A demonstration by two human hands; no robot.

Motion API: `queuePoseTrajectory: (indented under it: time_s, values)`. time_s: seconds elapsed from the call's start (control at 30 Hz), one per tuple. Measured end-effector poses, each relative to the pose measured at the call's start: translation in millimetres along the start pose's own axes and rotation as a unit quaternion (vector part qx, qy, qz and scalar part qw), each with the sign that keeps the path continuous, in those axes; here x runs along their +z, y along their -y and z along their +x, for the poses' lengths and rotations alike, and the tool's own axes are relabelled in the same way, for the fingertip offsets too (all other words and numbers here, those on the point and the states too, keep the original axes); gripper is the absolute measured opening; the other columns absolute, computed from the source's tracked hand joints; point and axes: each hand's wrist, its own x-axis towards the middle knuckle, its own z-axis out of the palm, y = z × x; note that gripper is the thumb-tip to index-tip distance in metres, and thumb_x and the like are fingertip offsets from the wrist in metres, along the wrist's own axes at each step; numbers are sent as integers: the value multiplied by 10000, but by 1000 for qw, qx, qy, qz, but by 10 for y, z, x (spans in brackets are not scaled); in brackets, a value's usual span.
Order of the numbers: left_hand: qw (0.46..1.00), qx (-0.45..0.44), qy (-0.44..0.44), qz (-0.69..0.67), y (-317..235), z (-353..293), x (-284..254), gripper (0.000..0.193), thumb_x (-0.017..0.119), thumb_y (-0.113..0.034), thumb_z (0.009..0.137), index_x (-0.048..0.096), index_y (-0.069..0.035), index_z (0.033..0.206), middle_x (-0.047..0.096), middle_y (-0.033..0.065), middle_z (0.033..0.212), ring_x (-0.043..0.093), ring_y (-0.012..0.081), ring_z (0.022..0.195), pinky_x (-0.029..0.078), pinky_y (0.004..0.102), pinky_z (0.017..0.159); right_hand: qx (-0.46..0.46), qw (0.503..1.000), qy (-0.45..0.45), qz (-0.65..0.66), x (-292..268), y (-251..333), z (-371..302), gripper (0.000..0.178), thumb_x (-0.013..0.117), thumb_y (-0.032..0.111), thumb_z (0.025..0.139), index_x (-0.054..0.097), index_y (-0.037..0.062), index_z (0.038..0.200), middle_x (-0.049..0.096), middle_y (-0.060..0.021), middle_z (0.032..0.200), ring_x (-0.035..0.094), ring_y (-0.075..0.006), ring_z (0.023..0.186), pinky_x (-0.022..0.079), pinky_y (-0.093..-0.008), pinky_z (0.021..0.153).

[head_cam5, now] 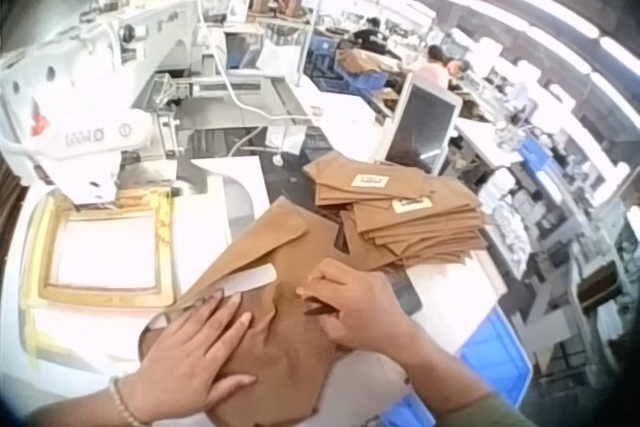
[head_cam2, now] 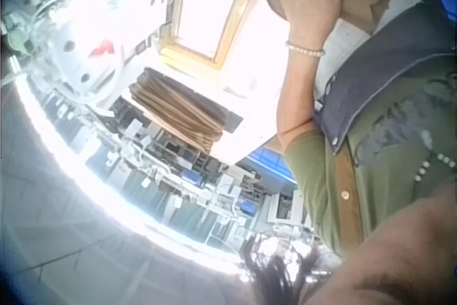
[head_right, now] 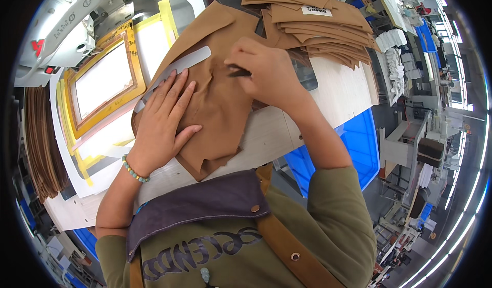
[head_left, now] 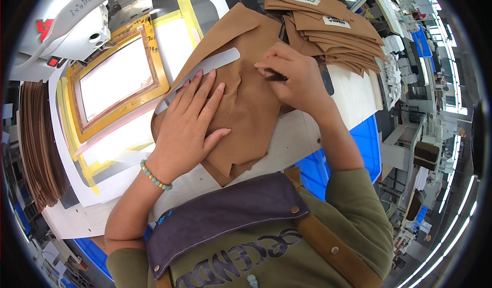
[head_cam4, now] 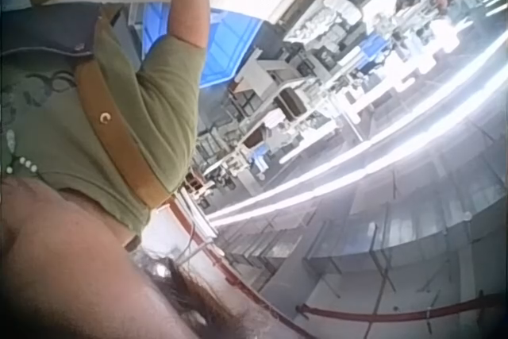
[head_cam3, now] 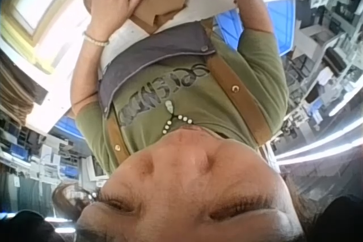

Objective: The recorder is seen preparing and sewing leather panels using an industrial sewing machine.

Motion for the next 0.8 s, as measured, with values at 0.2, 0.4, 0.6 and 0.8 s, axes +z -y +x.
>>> queuePoseTrajectory:
  time_s: [0.2, 0.4, 0.6, 0.8]
  values:
    - [1000, 1, 4, -1, -9, 1, -18, 868, 770, -394, 955, 426, -75, 1686, 352, 159, 1779, 331, 415, 1626, 308, 535, 1303, 42, 999, 15, -9, -33, 357, -19, 482, 758, 179, 969, 680, 34, 1421, 672, -135, 1196, 705, -331, 1027, 583, -397, 843]
    - [1000, 10, 7, 24, -23, 15, -17, 789, 760, -413, 960, 500, -165, 1662, 345, 178, 1777, 330, 423, 1623, 321, 540, 1285, 13, 998, 63, -20, 48, 395, -82, 476, 707, 142, 1000, 658, 24, 1459, 643, -128, 1221, 683, -330, 1072, 579, -415, 863]
    - [1000, 5, 8, 22, -18, 5, 1, 737, 760, -415, 964, 549, -159, 1622, 337, 196, 1778, 328, 426, 1623, 328, 551, 1274, -3, 998, 52, -37, 152, 355, -115, 472, 709, 125, 988, 666, 17, 1446, 641, -122, 1209, 683, -319, 1059, 584, -413, 830]
    - [1000, 7, 3, 15, -25, 7, -4, 757, 756, -427, 966, 530, -152, 1634, 353, 199, 1770, 336, 429, 1619, 330, 552, 1269, -28, 998, 35, -42, 191, 347, -111, 428, 710, 143, 978, 665, -36, 1364, 614, -116, 1183, 663, -292, 1071, 598, -407, 837]
